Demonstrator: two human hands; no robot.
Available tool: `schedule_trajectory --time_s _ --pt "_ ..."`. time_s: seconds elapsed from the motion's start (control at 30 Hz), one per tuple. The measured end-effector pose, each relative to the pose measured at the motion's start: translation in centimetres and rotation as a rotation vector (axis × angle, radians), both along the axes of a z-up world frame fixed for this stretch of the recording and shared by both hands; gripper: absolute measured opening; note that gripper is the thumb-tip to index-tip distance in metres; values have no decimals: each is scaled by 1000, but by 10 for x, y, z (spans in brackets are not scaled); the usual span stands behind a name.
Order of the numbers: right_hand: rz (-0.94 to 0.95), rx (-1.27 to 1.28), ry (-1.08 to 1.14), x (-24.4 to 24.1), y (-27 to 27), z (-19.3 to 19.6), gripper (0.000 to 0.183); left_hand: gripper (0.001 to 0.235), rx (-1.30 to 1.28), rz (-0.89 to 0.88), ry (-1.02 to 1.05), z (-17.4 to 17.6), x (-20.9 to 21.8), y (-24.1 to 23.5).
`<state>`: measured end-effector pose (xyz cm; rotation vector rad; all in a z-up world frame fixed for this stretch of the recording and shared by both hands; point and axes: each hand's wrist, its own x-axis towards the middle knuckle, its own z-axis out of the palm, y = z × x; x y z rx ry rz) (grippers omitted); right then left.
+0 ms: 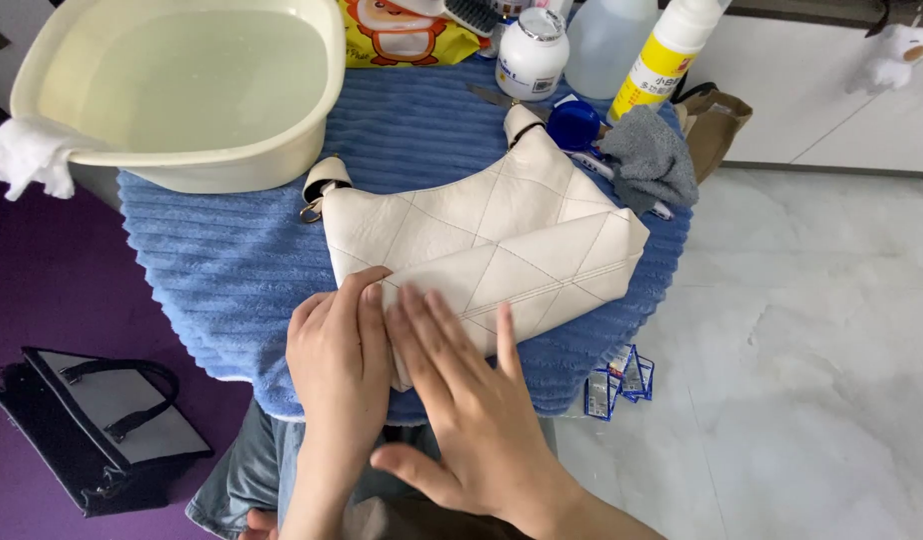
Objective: A person is performing a final wipe-down of a white quilted leather bag using a cloth and cleaning solutions at a workstation.
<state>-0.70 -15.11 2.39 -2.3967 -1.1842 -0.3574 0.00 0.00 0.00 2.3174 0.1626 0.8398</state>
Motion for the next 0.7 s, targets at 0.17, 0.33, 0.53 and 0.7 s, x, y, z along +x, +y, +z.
schedule_trajectory --time_s 0.17,0.33,0.53,0.7 --pt "111 -29 -4 18 -26 -8 85 30 0 3 13 1 1 -1" --pt "-80 41 -5 38 -27 -4 78 33 -13 32 51 1 3 1" --pt "-9 -36 1 25 -23 4 89 33 -18 35 42 3 1 0" --pt "133 46 39 35 -54 6 88 34 -27 45 51 3 2 0"
